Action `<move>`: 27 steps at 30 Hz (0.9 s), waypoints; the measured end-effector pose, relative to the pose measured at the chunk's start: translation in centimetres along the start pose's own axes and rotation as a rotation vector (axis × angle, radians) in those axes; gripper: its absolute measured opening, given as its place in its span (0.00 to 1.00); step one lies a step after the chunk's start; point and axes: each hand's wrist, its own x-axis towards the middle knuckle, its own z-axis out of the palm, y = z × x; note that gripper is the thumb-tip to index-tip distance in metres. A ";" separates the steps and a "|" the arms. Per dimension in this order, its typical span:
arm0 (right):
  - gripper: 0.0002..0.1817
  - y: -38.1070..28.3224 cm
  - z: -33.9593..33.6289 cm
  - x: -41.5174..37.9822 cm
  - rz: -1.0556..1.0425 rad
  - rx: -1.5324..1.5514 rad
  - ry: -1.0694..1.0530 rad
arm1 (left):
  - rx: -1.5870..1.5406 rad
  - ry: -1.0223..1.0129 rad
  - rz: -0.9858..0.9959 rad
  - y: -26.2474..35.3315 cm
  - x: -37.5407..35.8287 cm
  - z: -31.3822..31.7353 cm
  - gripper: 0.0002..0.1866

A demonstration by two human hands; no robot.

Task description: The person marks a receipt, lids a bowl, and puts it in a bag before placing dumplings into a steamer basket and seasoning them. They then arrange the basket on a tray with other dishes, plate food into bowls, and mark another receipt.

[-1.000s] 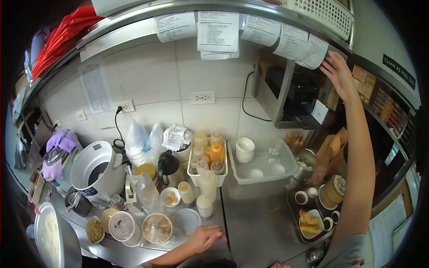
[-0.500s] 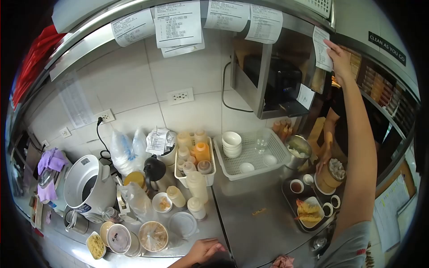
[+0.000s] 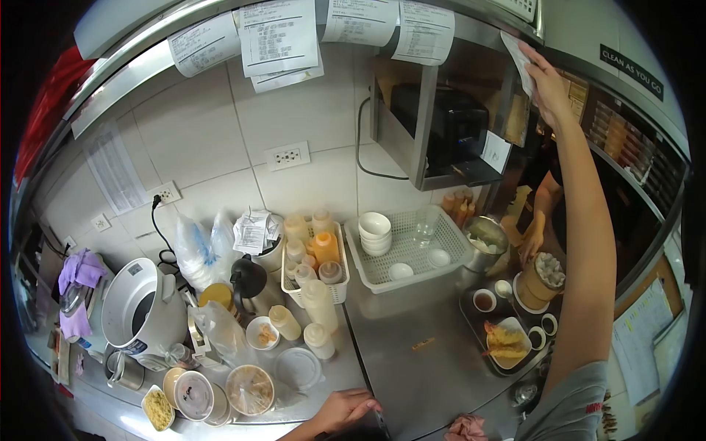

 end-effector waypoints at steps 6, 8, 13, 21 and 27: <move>0.16 1.9 -1.9 2.3 -0.210 -0.435 0.452 | 0.006 0.045 0.019 0.5 -0.3 0.1 0.15; 0.15 3.1 -2.2 1.5 -0.225 -0.321 0.494 | -0.022 0.084 0.000 0.7 -0.5 0.0 0.15; 0.12 0.6 7.4 -6.2 -0.132 -0.108 0.071 | 0.011 0.065 -0.023 0.6 -0.8 -0.7 0.13; 0.10 -1.1 14.1 -4.7 -0.099 0.165 -0.012 | 0.005 0.015 0.025 1.5 -0.1 1.6 0.16; 0.12 -0.6 13.2 -4.8 -0.067 0.248 0.043 | 0.049 0.001 -0.044 0.1 -1.6 1.6 0.19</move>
